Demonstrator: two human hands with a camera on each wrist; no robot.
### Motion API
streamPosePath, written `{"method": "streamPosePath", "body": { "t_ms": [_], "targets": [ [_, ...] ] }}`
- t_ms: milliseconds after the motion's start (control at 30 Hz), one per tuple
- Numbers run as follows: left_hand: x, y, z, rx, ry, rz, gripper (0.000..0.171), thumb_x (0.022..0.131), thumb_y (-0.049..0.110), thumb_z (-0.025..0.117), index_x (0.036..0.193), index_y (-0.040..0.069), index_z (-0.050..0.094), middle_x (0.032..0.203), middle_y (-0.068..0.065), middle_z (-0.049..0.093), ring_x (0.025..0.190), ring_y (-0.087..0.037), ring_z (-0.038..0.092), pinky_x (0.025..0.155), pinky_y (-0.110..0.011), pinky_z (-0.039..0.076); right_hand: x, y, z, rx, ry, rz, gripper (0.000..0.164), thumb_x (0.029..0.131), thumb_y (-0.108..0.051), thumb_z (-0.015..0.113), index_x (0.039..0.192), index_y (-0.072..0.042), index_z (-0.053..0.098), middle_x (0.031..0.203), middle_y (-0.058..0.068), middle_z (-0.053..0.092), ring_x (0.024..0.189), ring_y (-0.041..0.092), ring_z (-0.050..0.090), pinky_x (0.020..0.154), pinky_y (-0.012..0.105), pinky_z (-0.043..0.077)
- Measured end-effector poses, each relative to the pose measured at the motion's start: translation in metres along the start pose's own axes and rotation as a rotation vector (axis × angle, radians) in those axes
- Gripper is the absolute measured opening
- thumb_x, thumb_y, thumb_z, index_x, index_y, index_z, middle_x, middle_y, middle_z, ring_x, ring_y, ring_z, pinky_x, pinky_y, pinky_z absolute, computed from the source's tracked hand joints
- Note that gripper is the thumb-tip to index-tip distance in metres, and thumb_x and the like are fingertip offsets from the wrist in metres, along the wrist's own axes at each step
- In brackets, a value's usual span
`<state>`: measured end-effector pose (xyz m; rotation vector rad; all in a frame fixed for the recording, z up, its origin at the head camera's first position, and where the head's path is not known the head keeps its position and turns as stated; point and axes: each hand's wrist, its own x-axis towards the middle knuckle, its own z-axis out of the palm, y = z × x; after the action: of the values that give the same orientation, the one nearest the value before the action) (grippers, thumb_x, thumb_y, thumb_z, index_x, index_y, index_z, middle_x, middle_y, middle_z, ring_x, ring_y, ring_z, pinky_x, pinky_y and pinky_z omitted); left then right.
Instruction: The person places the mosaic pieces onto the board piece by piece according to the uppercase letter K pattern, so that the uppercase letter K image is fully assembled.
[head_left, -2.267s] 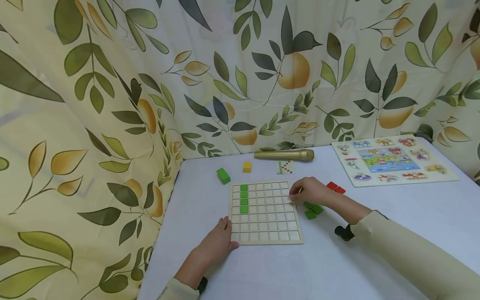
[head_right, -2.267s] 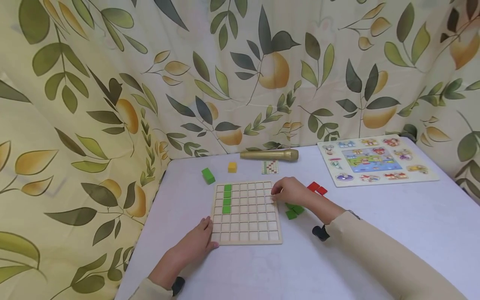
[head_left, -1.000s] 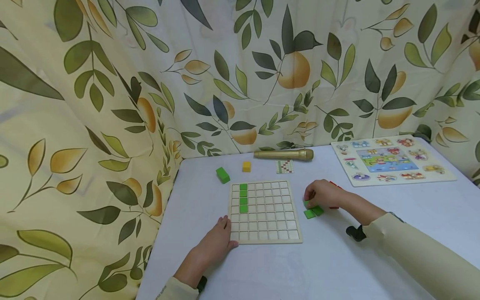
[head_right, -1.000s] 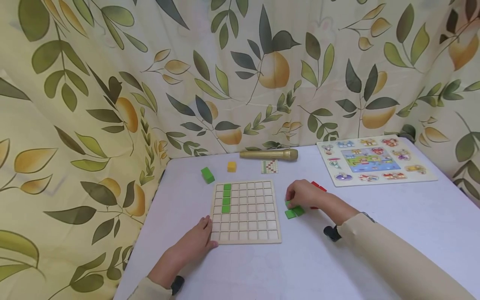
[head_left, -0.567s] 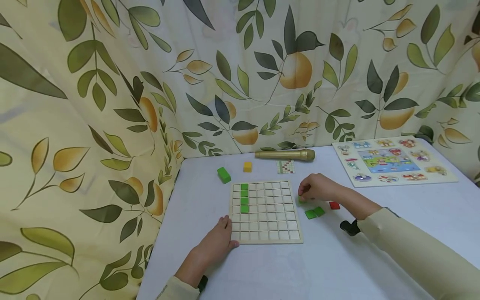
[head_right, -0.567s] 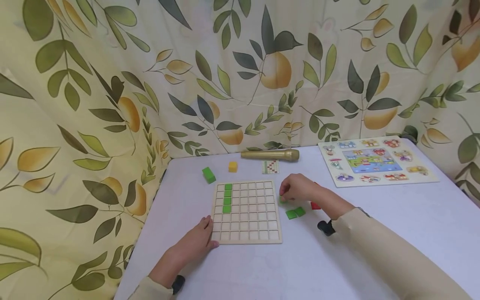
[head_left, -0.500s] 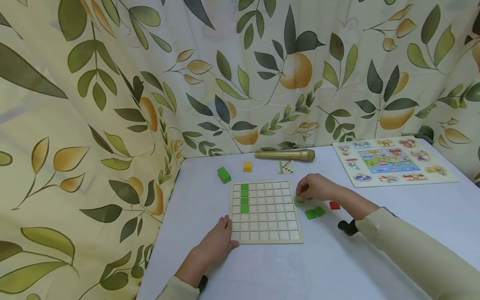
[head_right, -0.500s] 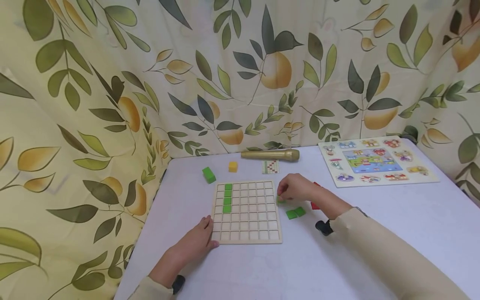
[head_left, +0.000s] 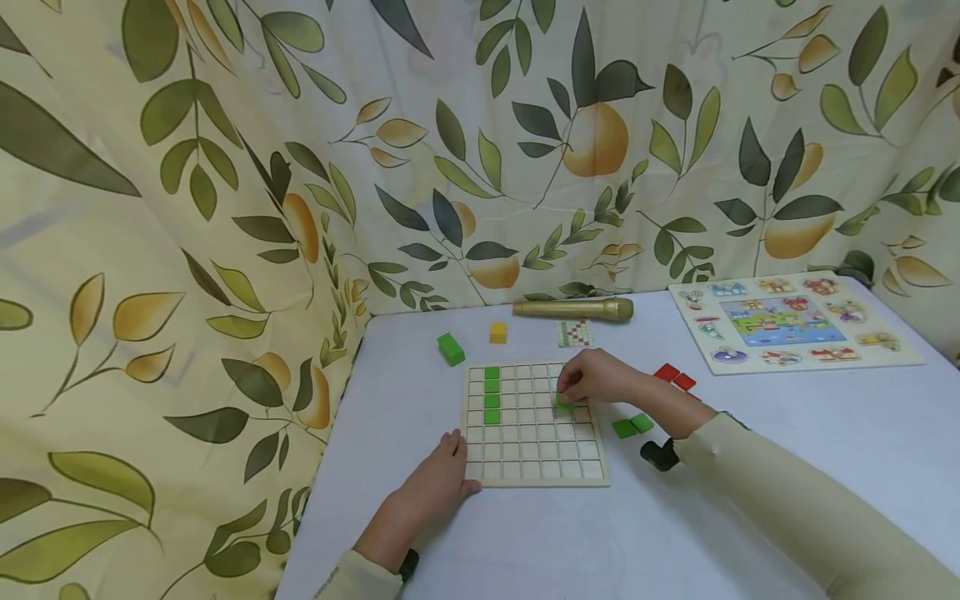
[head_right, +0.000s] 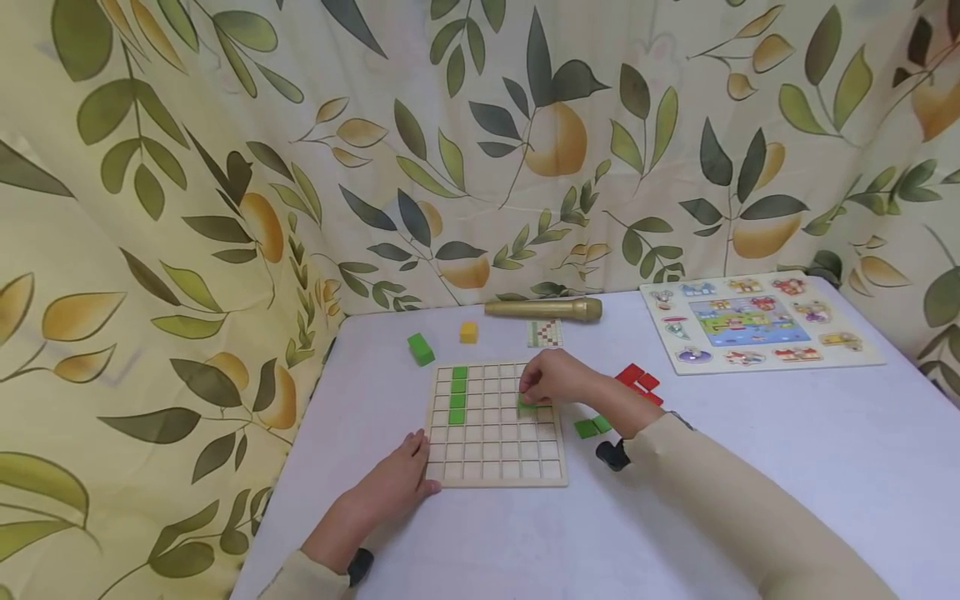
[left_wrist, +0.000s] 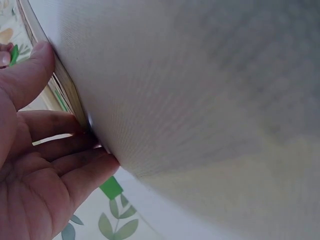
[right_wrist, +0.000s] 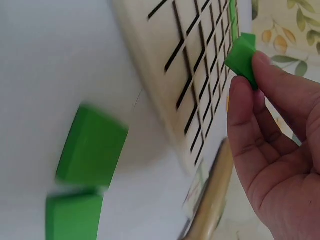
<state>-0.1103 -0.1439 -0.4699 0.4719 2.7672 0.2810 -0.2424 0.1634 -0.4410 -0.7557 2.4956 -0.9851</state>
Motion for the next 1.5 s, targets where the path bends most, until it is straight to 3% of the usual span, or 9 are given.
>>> {"method": "streamPosePath", "body": {
  "t_ms": [200, 667, 933, 1500],
  "targets": [
    [0.002, -0.002, 0.004, 0.015, 0.004, -0.004, 0.079, 0.096, 0.039, 0.066, 0.148, -0.013, 0.037, 0.157, -0.026, 0.032, 0.147, -0.037, 0.031, 0.114, -0.044, 0.036, 0.011, -0.013, 0.014, 0.042, -0.009, -0.046, 0.004, 0.087, -0.007, 0.079, 0.088, -0.006, 0.076, 0.076, -0.003, 0.068, 0.067, 0.010, 0.058, 0.064, 0.028, 0.052],
    [0.000, 0.000, -0.002, 0.012, -0.014, -0.013, 0.079, 0.097, 0.040, 0.064, 0.149, -0.012, 0.036, 0.158, -0.025, 0.032, 0.147, -0.036, 0.030, 0.114, -0.044, 0.035, 0.037, -0.035, 0.051, 0.062, -0.030, -0.099, 0.004, 0.087, -0.009, 0.079, 0.088, -0.005, 0.078, 0.078, -0.004, 0.070, 0.072, 0.008, 0.060, 0.068, 0.026, 0.053],
    [0.003, -0.004, 0.000, 0.016, -0.008, 0.006, 0.079, 0.098, 0.041, 0.063, 0.149, -0.012, 0.036, 0.158, -0.026, 0.032, 0.147, -0.037, 0.030, 0.114, -0.044, 0.035, 0.048, -0.045, 0.066, 0.091, -0.042, -0.098, 0.004, 0.087, -0.008, 0.080, 0.089, -0.005, 0.078, 0.079, -0.005, 0.070, 0.074, 0.008, 0.062, 0.067, 0.025, 0.054],
    [0.001, -0.003, 0.000, 0.050, -0.014, 0.014, 0.078, 0.098, 0.041, 0.062, 0.150, -0.011, 0.036, 0.158, -0.025, 0.032, 0.147, -0.035, 0.030, 0.113, -0.041, 0.037, 0.058, -0.053, 0.087, 0.000, -0.052, -0.090, 0.004, 0.086, -0.012, 0.081, 0.089, -0.012, 0.079, 0.082, -0.008, 0.071, 0.079, 0.006, 0.061, 0.077, 0.028, 0.053]
  ]
}}
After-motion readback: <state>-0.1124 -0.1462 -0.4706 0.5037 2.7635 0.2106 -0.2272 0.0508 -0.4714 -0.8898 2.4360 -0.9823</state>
